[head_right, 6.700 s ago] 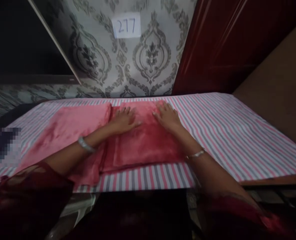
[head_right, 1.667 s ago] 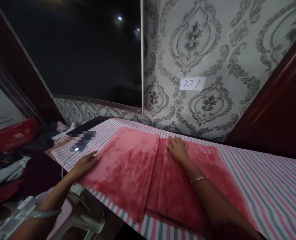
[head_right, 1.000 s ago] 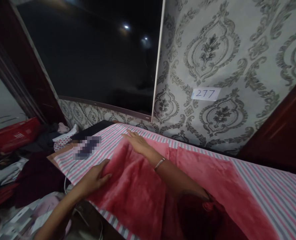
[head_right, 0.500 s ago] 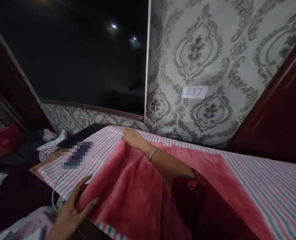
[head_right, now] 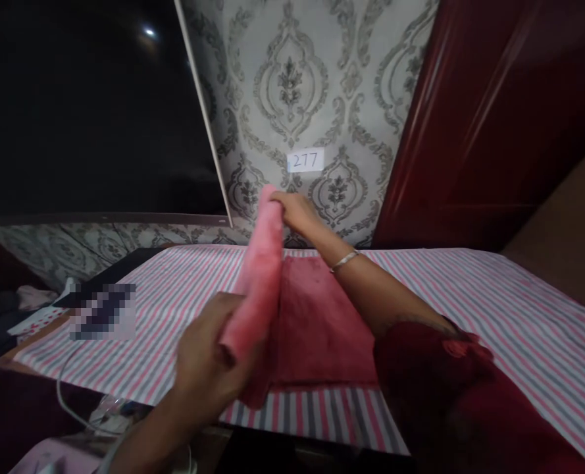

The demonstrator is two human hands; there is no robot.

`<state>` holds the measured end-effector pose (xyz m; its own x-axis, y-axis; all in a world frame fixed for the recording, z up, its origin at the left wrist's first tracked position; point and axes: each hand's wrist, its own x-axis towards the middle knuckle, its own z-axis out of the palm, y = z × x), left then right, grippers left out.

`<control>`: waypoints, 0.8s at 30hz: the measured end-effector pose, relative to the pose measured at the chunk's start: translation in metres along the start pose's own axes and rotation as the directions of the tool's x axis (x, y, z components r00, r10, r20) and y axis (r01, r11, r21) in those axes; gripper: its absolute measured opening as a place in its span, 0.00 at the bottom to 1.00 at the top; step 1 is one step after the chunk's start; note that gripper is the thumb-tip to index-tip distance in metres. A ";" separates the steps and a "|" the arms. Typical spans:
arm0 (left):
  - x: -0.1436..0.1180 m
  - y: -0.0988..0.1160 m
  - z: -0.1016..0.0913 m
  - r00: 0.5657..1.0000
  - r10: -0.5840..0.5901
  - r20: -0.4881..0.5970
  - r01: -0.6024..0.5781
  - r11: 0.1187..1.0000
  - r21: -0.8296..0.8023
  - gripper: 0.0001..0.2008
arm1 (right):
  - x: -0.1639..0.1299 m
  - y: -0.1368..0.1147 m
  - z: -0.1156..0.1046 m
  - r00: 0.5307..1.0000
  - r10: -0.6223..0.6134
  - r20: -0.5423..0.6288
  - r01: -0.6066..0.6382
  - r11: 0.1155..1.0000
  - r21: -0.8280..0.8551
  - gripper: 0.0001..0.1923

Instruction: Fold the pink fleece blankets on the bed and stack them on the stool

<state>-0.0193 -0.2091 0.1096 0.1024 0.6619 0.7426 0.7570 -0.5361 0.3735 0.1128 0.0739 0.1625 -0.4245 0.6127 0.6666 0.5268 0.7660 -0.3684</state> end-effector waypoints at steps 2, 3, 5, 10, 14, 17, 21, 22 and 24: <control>0.013 0.021 0.046 0.973 0.186 0.140 -0.185 0.983 -0.021 0.14 | -0.038 0.045 -0.035 0.992 0.095 -0.079 -0.088 0.992 0.095 0.19; 0.014 0.030 0.071 0.948 0.230 0.221 -0.231 0.973 -0.022 0.13 | -0.063 0.066 -0.047 0.982 0.169 -0.086 -0.155 0.977 0.149 0.19; 0.010 0.043 0.120 0.865 0.257 0.432 -0.268 0.963 -0.035 0.11 | -0.121 0.101 -0.062 0.912 0.410 -0.028 -0.388 0.882 0.267 0.21; -0.019 0.048 0.196 0.695 0.269 0.667 -0.381 0.924 0.024 0.14 | -0.233 0.137 -0.058 0.611 0.760 0.221 -0.770 0.506 0.389 0.29; -0.030 0.046 0.199 0.704 0.254 0.663 -0.417 0.904 0.096 0.20 | -0.236 0.129 -0.045 0.668 0.721 0.184 -0.710 0.542 0.450 0.34; -0.021 0.045 0.187 0.686 0.212 0.696 -0.408 0.904 0.127 0.14 | -0.205 0.123 -0.041 0.767 0.634 0.095 -0.617 0.689 0.381 0.34; 0.003 0.046 0.184 0.761 0.235 0.604 -0.386 0.913 0.130 0.10 | -0.166 0.127 -0.047 0.779 0.624 0.052 -0.593 0.709 0.382 0.32; 0.007 0.048 0.187 0.776 0.241 0.583 -0.387 0.912 0.137 0.10 | -0.161 0.129 -0.050 0.778 0.627 0.045 -0.593 0.707 0.386 0.33; 0.011 0.052 0.196 0.765 0.225 0.603 -0.395 0.904 0.164 0.09 | -0.161 0.133 -0.053 0.755 0.655 0.041 -0.617 0.687 0.385 0.33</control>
<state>0.1472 -0.1270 0.0284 0.6380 0.7016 0.3173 0.7495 -0.6603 -0.0471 0.2901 0.0672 0.0402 -0.0053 0.9718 0.2357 0.3403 0.2234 -0.9134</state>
